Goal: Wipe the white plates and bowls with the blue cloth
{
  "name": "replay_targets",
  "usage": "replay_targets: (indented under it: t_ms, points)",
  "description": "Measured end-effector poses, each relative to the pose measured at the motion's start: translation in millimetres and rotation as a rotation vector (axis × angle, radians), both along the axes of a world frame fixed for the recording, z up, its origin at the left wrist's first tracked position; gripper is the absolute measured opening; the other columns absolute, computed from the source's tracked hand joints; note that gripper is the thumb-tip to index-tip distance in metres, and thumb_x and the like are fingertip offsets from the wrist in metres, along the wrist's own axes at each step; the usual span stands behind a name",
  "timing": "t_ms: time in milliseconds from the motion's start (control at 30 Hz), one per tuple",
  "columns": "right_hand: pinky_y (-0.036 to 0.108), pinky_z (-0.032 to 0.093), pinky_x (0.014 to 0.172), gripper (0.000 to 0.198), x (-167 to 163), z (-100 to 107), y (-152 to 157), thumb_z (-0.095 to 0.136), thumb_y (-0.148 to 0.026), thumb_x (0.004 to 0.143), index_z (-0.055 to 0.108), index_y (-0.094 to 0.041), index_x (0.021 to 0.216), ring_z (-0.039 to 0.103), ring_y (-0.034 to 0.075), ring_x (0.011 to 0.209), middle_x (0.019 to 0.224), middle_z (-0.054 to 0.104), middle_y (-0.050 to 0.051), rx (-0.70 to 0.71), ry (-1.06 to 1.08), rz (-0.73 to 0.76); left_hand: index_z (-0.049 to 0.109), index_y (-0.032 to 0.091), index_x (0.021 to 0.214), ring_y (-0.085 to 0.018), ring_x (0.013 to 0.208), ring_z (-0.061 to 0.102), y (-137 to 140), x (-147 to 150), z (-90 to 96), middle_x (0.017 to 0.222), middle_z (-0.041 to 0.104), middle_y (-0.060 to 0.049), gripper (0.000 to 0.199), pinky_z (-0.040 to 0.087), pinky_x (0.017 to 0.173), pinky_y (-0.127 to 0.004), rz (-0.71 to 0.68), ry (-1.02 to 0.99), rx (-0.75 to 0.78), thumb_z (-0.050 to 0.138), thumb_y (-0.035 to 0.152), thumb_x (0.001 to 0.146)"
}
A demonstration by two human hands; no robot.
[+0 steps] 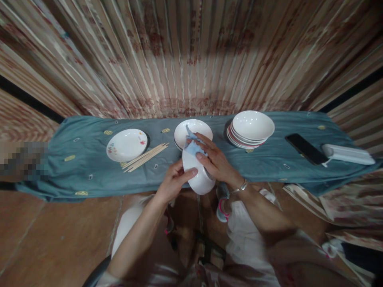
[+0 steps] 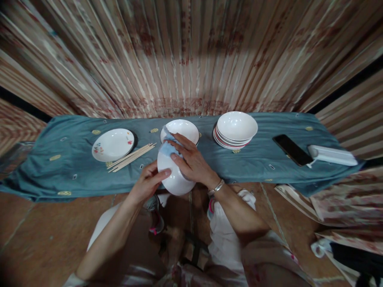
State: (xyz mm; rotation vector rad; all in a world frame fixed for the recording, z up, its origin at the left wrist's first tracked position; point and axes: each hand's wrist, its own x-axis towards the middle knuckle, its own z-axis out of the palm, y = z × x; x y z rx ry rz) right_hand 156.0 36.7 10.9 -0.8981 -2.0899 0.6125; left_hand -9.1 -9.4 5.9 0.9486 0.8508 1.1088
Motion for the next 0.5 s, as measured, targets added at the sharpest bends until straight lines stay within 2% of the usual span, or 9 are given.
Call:
replay_targets:
  t_ms: [233,367,500]
  points:
    - [0.041,0.031,0.11,0.048,9,-8,16,0.038,-0.048,0.092,0.049,-0.025,0.132,0.044,0.022,0.128,0.137,0.051,0.005,-0.203,0.166,-0.063,0.071,0.015,0.089,-0.019,0.078,0.058,-4,3,6.6,0.085,0.069,-0.004,0.031,0.044,0.074,-0.029,-0.032,0.129,0.035,0.075,0.033,0.065]
    - [0.039,0.035,0.105,0.047,13,-15,23,0.041,-0.051,0.09,0.054,-0.025,0.127,0.052,0.022,0.118,0.124,0.061,0.003,-0.341,0.257,-0.116,0.071,0.015,0.091,-0.019,0.079,0.059,-5,2,8.4,0.089,0.07,-0.005,0.032,0.045,0.075,-0.03,-0.044,0.139,0.04,0.074,0.034,0.066]
    - [0.036,0.043,0.094,0.05,13,-20,27,0.041,-0.054,0.088,0.057,-0.021,0.122,0.06,0.021,0.103,0.114,0.065,0.004,-0.418,0.327,-0.125,0.071,0.016,0.092,-0.019,0.079,0.059,-6,0,8.8,0.088,0.07,-0.004,0.03,0.045,0.074,-0.029,-0.032,0.106,0.04,0.074,0.032,0.067]
